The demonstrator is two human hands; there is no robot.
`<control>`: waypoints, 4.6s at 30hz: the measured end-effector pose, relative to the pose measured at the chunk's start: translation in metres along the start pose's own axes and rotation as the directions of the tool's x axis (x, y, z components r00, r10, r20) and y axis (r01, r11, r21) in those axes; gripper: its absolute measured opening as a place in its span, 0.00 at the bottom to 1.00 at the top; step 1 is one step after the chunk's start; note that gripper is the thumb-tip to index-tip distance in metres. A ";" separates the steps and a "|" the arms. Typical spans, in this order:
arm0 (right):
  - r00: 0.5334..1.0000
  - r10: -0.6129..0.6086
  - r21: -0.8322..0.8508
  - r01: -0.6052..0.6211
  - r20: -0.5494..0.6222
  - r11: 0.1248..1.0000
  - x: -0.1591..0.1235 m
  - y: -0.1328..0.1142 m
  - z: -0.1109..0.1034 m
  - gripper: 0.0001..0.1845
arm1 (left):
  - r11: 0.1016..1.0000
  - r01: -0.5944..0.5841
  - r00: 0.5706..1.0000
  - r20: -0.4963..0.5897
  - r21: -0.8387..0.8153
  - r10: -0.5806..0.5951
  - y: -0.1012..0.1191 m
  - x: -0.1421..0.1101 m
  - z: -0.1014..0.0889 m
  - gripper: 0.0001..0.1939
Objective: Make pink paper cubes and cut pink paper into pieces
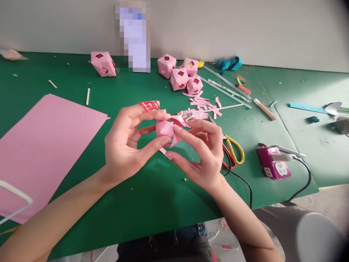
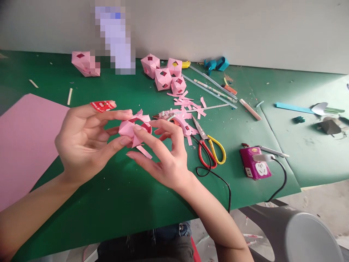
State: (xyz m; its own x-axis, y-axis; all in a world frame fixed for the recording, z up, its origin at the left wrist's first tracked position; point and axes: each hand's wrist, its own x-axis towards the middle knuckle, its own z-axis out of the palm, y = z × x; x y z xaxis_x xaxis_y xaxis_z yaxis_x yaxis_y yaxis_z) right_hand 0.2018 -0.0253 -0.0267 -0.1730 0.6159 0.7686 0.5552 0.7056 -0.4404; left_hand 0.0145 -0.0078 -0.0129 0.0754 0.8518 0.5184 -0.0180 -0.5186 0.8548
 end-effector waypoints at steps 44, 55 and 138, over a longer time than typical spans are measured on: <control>0.531 0.495 0.683 -0.705 0.688 -0.191 0.018 0.007 -0.030 0.15 | 0.971 -0.161 0.980 0.086 -0.178 0.178 -0.015 -0.001 0.001 0.37; 0.554 0.476 0.671 -0.733 0.683 -0.111 0.016 0.003 -0.028 0.11 | 0.990 -0.040 0.992 0.117 -0.137 0.057 -0.012 -0.009 -0.001 0.40; 0.946 0.319 0.473 -0.259 -0.051 0.842 0.001 -0.005 -0.013 0.12 | 0.959 -0.207 0.927 0.275 -0.191 0.255 -0.011 -0.008 -0.005 0.48</control>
State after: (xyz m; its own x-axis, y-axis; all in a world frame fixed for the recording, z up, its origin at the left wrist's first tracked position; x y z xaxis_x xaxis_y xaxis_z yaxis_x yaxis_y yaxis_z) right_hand 0.2095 -0.0333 -0.0177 0.0549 0.7902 0.6104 0.1281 0.6007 -0.7892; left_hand 0.0094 -0.0087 -0.0263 0.3391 0.6374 0.6919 -0.2236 -0.6598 0.7174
